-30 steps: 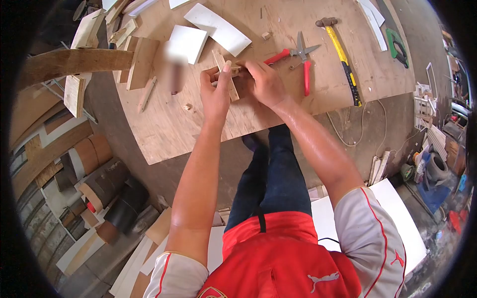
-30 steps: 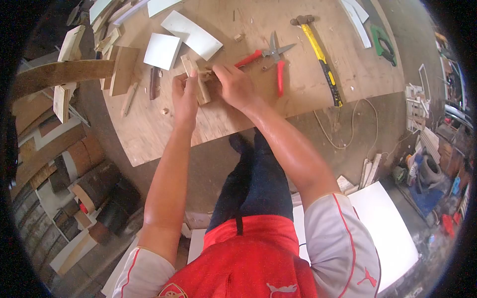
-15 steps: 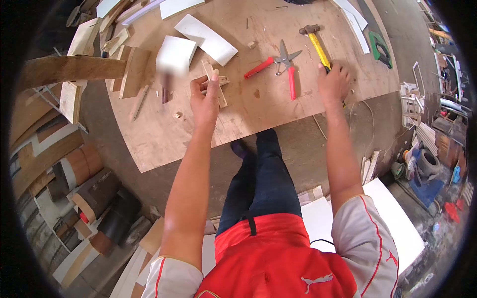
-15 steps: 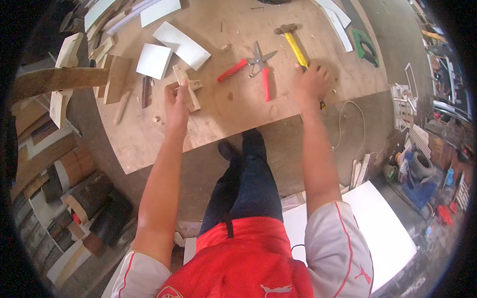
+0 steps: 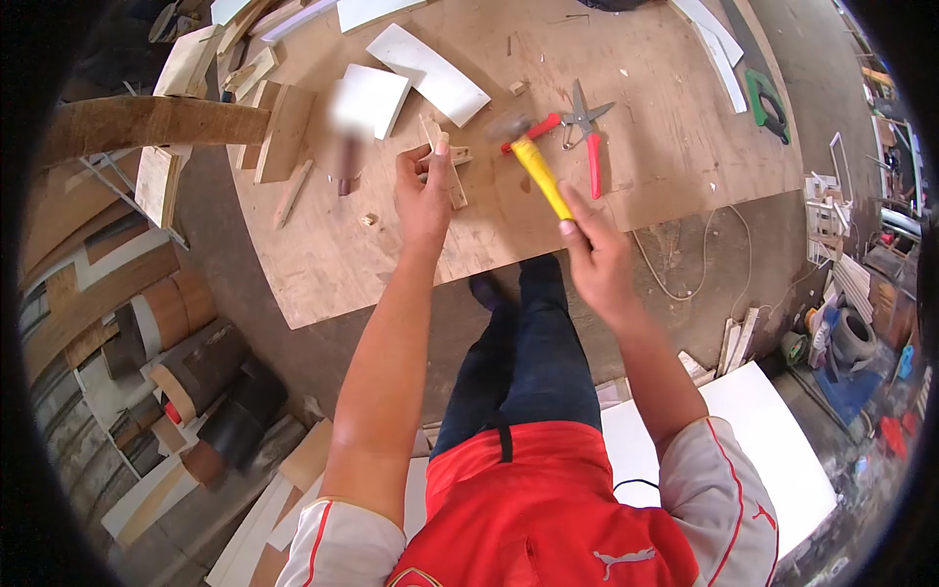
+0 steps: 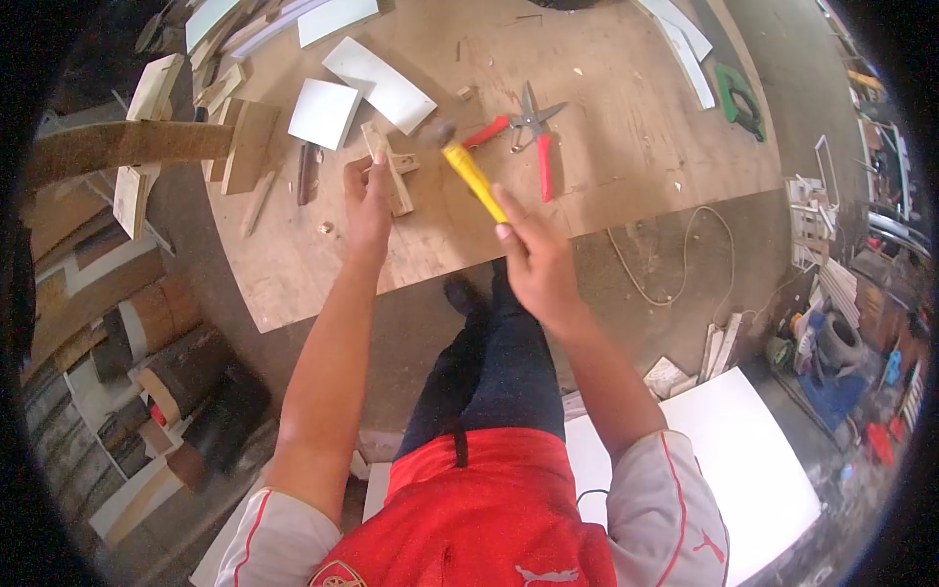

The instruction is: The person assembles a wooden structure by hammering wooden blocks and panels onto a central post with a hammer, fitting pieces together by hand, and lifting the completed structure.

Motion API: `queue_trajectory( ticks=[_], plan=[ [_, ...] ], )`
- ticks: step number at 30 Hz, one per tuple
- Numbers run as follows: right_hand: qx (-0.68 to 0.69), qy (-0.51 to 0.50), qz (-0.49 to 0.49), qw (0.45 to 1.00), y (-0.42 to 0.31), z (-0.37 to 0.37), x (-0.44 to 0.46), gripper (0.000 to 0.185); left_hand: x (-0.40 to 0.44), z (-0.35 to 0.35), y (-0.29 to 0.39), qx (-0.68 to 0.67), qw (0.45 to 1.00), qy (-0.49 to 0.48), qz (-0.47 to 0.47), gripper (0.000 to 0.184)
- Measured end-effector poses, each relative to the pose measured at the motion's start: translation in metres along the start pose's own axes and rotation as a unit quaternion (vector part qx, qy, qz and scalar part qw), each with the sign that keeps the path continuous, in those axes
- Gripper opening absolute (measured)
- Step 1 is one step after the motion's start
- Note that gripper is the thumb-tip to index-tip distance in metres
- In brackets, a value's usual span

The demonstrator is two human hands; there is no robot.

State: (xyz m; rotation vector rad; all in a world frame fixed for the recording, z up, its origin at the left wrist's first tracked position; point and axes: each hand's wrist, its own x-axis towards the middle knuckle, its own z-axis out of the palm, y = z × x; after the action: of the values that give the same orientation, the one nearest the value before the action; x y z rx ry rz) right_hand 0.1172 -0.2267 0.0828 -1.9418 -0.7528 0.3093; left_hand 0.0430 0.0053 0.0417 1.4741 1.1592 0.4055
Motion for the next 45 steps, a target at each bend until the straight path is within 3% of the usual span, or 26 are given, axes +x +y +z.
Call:
queue_trajectory(
  ticks=[8, 14, 20, 32, 35, 38, 45],
  plan=[
    [-0.015, -0.031, 0.052, 0.998, -0.006, 0.015, -0.003, 0.051, -0.006, -0.001, 0.006, -0.018, 1.000, -0.007, 0.004, 0.060],
    [0.007, -0.014, -0.006, 1.000, -0.003, 0.023, -0.005, 0.051, -0.003, 0.000, 0.003, -0.013, 1.000, -0.001, 0.006, 0.061],
    [-0.056, -0.037, 0.026, 0.997, -0.010, 0.021, -0.005, 0.052, -0.007, 0.001, 0.010, -0.039, 0.999, -0.016, -0.013, 0.061],
    [-0.093, -0.011, -0.033, 0.995, -0.013, 0.022, -0.005, 0.054, -0.004, 0.002, 0.005, -0.045, 0.999, -0.017, -0.003, 0.057],
    [-0.105, -0.044, -0.005, 0.994, -0.007, 0.025, -0.006, 0.055, -0.007, 0.004, 0.009, -0.050, 0.998, -0.038, -0.013, 0.055],
    [-0.067, -0.011, -0.020, 0.997, -0.027, 0.019, -0.004, 0.055, -0.005, 0.001, 0.002, -0.045, 0.999, -0.025, 0.002, 0.056],
    [-0.134, -0.028, -0.028, 0.990, -0.010, 0.029, -0.006, 0.055, -0.002, 0.004, 0.005, -0.074, 0.997, -0.018, 0.013, 0.058]
  ],
)
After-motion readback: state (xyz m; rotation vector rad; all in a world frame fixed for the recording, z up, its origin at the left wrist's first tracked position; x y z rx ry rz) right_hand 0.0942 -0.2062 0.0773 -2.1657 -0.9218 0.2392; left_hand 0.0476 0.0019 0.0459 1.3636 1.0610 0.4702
